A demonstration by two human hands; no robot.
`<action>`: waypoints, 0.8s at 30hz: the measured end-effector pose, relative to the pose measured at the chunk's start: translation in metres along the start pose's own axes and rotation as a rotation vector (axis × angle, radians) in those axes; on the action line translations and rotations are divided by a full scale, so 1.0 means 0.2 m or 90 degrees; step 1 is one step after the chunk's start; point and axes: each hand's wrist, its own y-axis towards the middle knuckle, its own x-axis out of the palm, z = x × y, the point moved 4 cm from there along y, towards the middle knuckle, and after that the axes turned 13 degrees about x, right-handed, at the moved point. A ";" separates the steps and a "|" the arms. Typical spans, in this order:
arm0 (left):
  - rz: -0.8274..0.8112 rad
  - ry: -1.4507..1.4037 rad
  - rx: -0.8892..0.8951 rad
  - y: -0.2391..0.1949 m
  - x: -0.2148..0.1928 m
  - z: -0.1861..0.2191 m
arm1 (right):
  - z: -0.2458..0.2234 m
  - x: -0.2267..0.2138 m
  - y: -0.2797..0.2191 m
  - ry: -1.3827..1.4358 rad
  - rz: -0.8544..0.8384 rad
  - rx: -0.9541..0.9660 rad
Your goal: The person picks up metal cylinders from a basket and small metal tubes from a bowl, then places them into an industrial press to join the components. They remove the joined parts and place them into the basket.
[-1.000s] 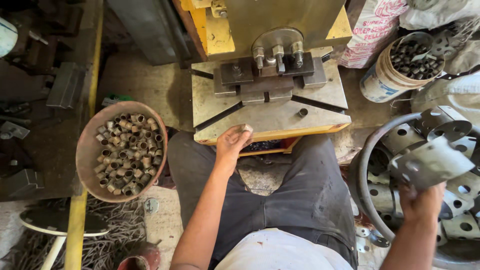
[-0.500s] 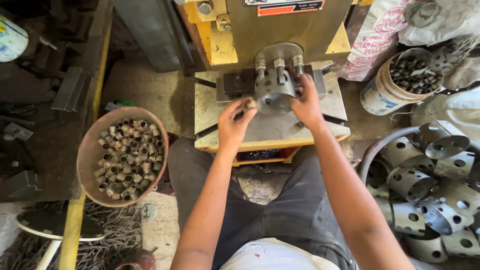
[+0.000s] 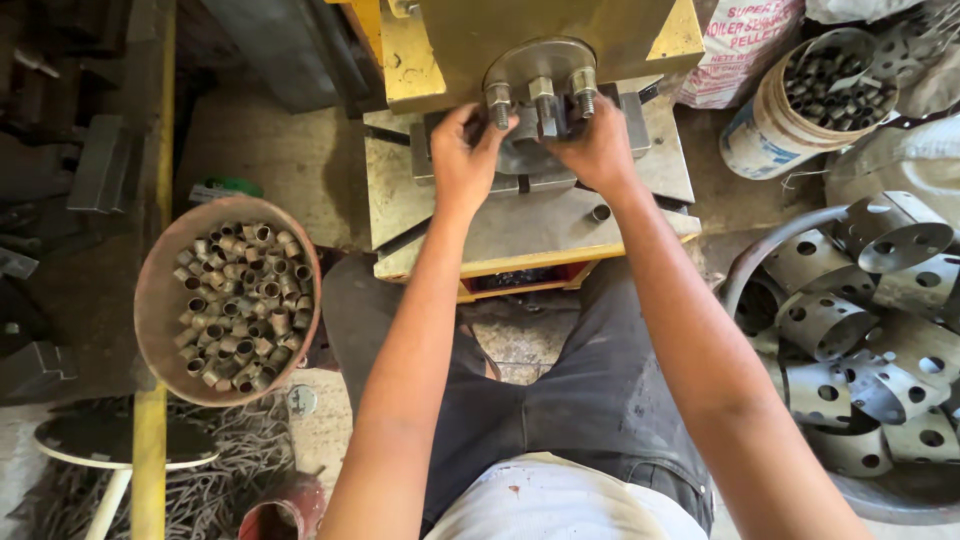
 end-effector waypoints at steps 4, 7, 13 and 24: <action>0.029 -0.124 -0.027 0.04 0.04 -0.14 | -0.04 0.01 -0.02 0.222 -0.009 -0.049; -0.014 -0.096 -0.032 0.04 0.07 -0.16 | 0.05 0.13 -0.05 0.280 -0.136 0.164; -0.126 0.317 -0.105 0.11 0.04 -0.17 | 0.08 0.13 -0.07 0.212 -0.007 0.087; -0.213 0.406 0.130 0.18 0.03 -0.33 | 0.05 0.03 -0.04 0.224 -0.052 0.008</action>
